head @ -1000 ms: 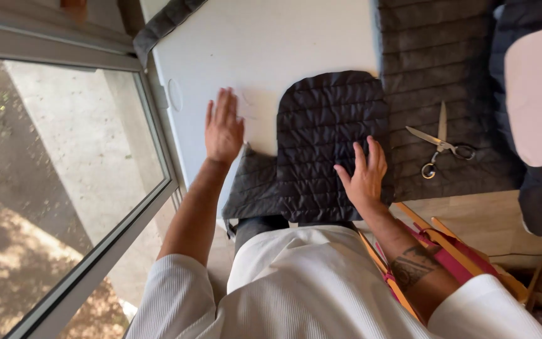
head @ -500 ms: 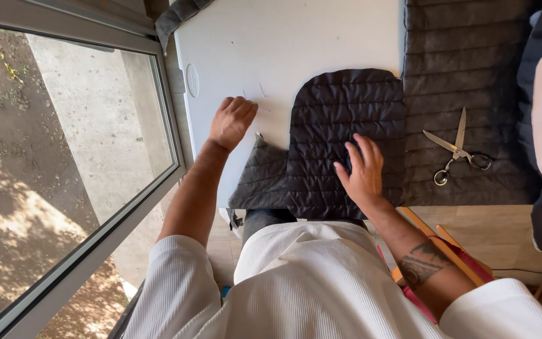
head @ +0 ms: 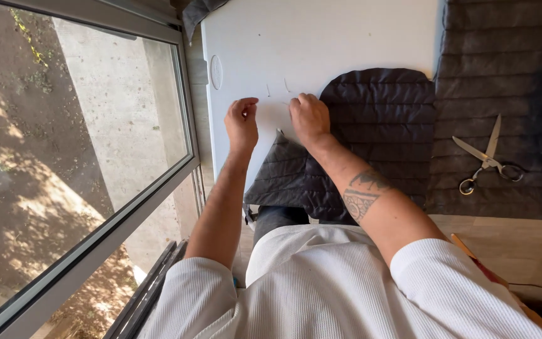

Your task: Cutting out a pattern from quilted fabric using a paper template and scissors.

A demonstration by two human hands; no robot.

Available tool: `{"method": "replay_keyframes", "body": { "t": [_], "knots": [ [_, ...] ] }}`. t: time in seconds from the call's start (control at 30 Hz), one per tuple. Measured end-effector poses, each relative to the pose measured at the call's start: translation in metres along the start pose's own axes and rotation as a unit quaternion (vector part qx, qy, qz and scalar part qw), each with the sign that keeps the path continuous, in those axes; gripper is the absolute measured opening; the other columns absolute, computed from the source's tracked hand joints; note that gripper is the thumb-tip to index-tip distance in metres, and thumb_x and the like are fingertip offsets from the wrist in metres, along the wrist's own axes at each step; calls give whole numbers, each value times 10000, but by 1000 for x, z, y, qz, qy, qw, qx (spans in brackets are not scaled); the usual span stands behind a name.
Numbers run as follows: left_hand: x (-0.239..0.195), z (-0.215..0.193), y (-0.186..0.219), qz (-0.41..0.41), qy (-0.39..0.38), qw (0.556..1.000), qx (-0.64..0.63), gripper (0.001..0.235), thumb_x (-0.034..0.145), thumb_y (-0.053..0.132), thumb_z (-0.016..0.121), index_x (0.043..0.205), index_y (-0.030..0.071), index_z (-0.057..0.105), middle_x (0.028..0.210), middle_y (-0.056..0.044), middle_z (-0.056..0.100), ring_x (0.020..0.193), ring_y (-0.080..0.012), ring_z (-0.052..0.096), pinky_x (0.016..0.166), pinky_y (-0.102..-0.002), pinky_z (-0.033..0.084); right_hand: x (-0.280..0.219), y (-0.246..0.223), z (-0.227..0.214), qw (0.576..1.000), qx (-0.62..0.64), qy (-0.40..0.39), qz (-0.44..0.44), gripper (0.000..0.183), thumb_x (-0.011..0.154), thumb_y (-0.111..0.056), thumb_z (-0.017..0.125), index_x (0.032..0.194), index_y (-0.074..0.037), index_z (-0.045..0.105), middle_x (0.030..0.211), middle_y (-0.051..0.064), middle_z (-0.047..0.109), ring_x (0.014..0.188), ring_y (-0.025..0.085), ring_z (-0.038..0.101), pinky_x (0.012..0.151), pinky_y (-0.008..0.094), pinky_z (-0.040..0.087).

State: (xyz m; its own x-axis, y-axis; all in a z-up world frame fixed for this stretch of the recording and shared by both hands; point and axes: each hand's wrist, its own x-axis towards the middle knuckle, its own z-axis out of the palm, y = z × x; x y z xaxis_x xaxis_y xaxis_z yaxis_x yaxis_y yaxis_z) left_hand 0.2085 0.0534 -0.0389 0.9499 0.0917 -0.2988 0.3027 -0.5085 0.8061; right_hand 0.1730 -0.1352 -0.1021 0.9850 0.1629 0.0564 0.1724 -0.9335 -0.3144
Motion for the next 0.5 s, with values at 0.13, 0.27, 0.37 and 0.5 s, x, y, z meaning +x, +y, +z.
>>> {"method": "replay_keyframes", "body": {
  "t": [0.13,0.27,0.37,0.5],
  "knots": [
    [-15,-3,1,-110,-21,961,-251,117,989,-1,602,1016,38,709,871,-39,668,854,-143,625,742,-254,484,6,-4,5,998,-40,-48,7,192,834,-78,678,702,-118,544,667,22,508,643,244,608,497,385,473],
    [-14,-4,-11,-192,-78,812,-546,155,992,62,448,1000,45,602,899,-134,698,866,-232,710,801,-311,555,9,-11,-22,989,41,-100,98,193,859,-135,649,688,-132,558,664,36,560,628,279,641,503,414,509],
    [-11,5,-25,-213,-110,730,-640,242,959,154,374,961,55,595,852,-172,673,817,-290,704,800,-384,554,6,-28,-52,984,126,-44,121,153,850,-206,716,738,-162,621,675,26,603,639,271,668,546,397,536],
    [-12,17,-26,-202,-155,708,-659,368,975,264,371,1072,42,649,996,-190,747,924,-287,758,824,-371,581,10,-75,-96,968,240,54,49,82,896,-197,762,868,-129,726,725,49,667,693,292,689,590,390,557]
  ]
}}
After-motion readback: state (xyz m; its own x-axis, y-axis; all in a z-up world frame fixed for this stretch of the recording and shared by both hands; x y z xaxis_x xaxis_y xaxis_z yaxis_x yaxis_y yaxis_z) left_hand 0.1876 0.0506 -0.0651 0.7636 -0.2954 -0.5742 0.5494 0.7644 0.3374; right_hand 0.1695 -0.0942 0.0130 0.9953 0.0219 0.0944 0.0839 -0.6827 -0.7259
